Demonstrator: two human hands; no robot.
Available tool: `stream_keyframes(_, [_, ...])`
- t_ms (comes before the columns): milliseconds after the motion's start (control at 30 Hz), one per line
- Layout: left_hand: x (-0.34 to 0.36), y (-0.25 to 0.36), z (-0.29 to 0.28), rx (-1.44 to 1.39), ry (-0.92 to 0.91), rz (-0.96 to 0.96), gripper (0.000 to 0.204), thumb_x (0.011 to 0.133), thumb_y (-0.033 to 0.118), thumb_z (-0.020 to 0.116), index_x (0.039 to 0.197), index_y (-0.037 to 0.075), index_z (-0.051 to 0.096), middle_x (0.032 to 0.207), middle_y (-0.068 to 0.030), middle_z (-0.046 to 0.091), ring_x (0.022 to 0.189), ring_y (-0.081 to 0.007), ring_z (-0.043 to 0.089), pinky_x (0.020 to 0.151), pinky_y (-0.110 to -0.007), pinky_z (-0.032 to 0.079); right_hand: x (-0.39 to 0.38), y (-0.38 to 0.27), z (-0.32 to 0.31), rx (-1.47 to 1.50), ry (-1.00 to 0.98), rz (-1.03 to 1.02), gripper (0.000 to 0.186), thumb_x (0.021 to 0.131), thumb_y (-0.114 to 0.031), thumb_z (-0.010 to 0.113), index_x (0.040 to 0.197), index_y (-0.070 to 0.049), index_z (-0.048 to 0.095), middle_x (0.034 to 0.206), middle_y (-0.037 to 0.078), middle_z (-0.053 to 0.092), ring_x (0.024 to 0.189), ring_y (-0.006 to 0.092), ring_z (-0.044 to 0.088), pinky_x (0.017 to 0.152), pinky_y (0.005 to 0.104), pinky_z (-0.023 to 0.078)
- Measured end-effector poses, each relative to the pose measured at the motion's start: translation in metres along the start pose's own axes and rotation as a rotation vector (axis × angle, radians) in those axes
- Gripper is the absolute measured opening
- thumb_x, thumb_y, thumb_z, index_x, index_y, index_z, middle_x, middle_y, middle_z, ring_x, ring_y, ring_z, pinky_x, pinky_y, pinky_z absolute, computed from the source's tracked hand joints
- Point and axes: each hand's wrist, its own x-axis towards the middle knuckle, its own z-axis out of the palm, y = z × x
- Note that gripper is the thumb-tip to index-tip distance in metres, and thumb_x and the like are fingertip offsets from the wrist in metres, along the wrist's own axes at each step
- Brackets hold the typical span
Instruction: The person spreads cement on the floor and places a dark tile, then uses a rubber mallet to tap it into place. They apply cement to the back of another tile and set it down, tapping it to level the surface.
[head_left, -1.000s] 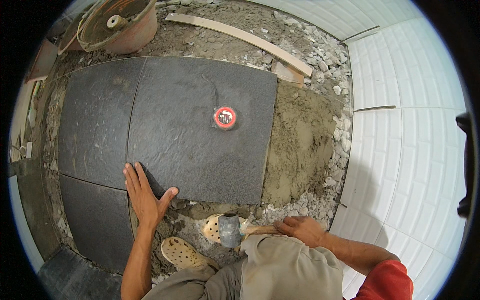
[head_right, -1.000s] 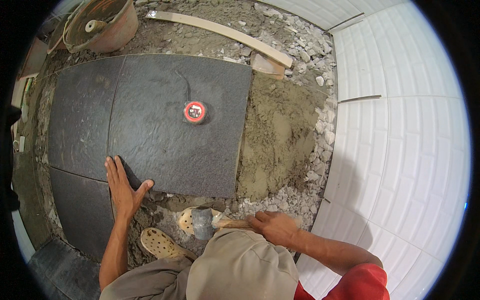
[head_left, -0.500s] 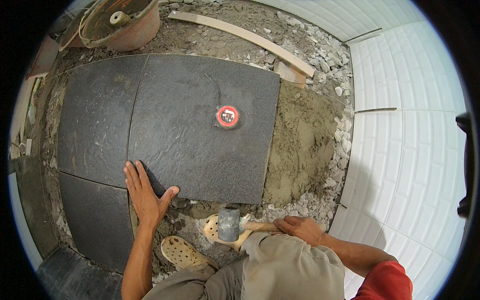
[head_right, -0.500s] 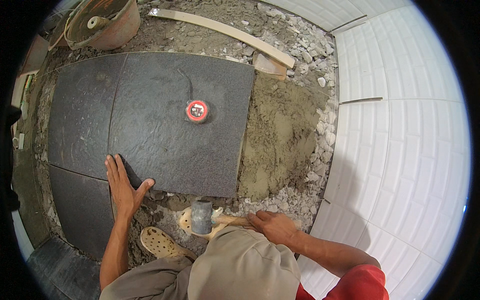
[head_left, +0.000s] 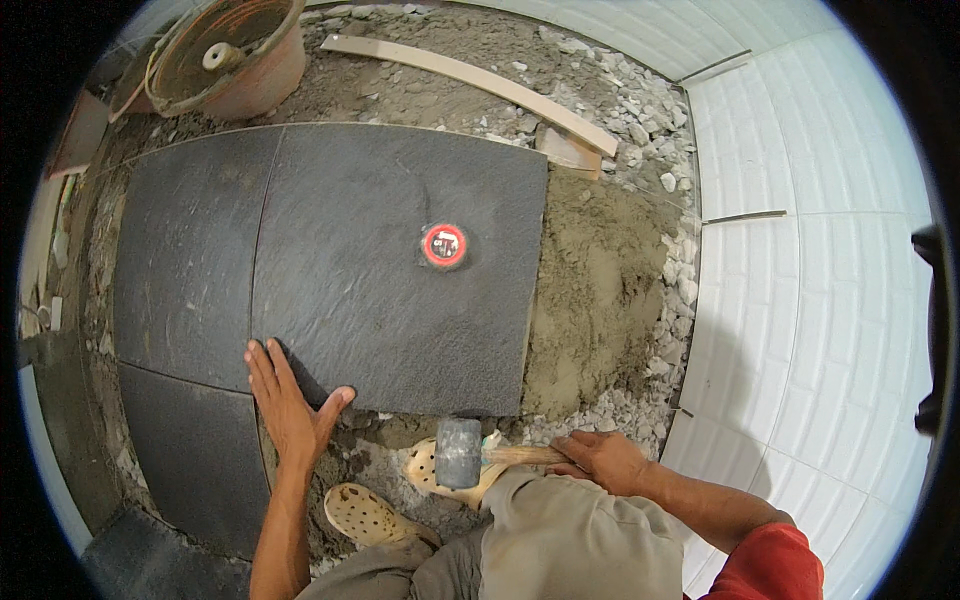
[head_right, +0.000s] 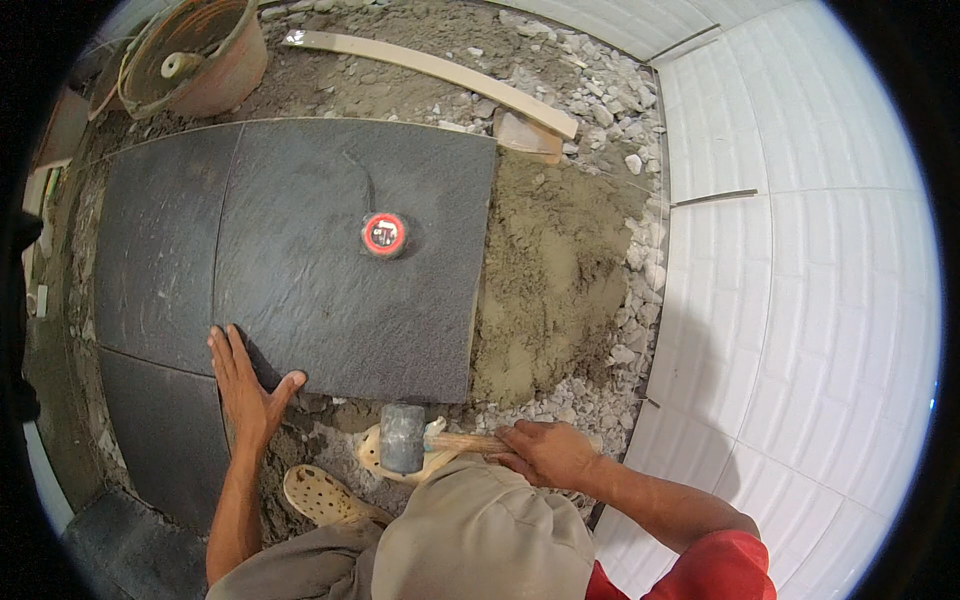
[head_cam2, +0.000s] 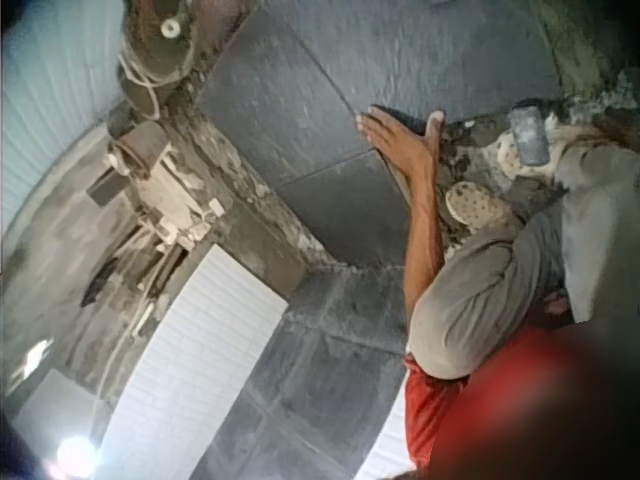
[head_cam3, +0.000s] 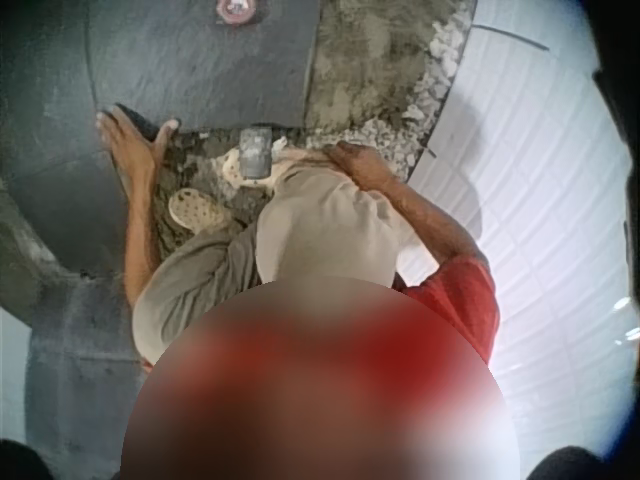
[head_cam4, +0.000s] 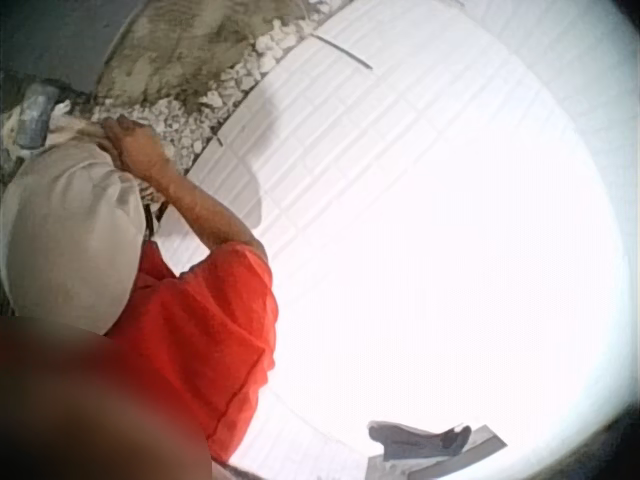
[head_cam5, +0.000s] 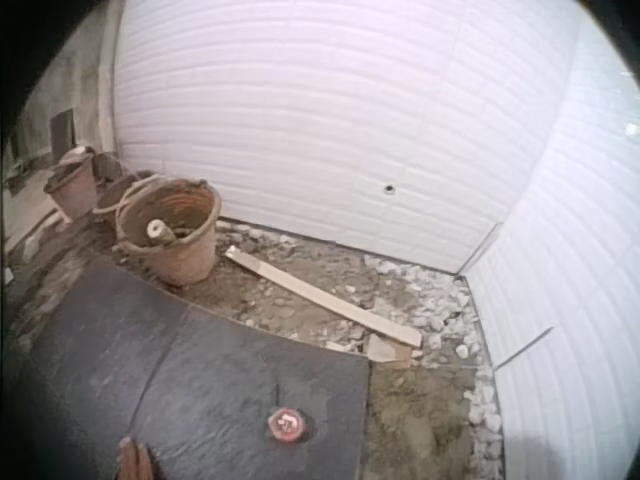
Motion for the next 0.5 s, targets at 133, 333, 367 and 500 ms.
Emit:
stream_keyframes(133, [-0.001, 0.006, -0.009, -0.046, -0.014, -0.007, 0.131, 0.072, 0.064, 0.082, 0.162, -0.001, 0.012, 0.168, -0.0293, 0.007, 0.156, -0.0455, 0.005, 0.125, -0.058, 0.012, -0.009, 0.008, -0.007, 0.203, 0.246, 0.096, 0.038, 0.098, -0.038, 0.065, 0.119, -0.006, 0.063, 0.092, 0.016, 0.069, 0.077, 0.0394, 0.068, 0.067, 0.046, 0.055])
stream_keyframes(333, [0.007, 0.016, -0.033, -0.061, -0.159, 0.057, 0.118, 0.079, 0.048, 0.084, 0.162, 0.001, 0.015, 0.168, -0.0293, 0.007, 0.155, -0.0487, 0.006, 0.123, -0.061, 0.017, -0.028, 0.085, -0.046, 0.371, 0.742, 0.634, 0.038, 0.104, -0.041, 0.058, 0.109, -0.003, 0.065, 0.068, 0.008, 0.059, 0.058, 0.0203, 0.058, 0.056, 0.0361, 0.046])
stream_keyframes(367, [0.01, 0.018, -0.038, -0.062, -0.213, 0.049, 0.116, 0.08, 0.046, 0.084, 0.162, 0.001, 0.015, 0.168, -0.0293, 0.007, 0.155, -0.0489, 0.007, 0.123, -0.061, 0.017, -0.034, 0.104, -0.058, 0.432, 0.709, 0.733, 0.041, 0.105, -0.044, 0.055, 0.11, -0.005, 0.064, 0.068, 0.004, 0.058, 0.055, 0.013, 0.055, 0.051, 0.0306, 0.044])
stream_keyframes(500, [0.022, 0.027, -0.059, 0.051, -0.349, 0.214, 0.115, 0.08, 0.039, 0.085, 0.161, 0.0, 0.015, 0.167, -0.031, 0.006, 0.154, -0.0495, 0.007, 0.122, -0.061, 0.018, -0.043, 0.154, -0.09, 0.662, 0.709, 0.898, 0.046, 0.107, -0.046, 0.049, 0.102, -0.003, 0.062, 0.065, 0.002, 0.056, 0.048, 0.0111, 0.048, 0.042, 0.0293, 0.039])
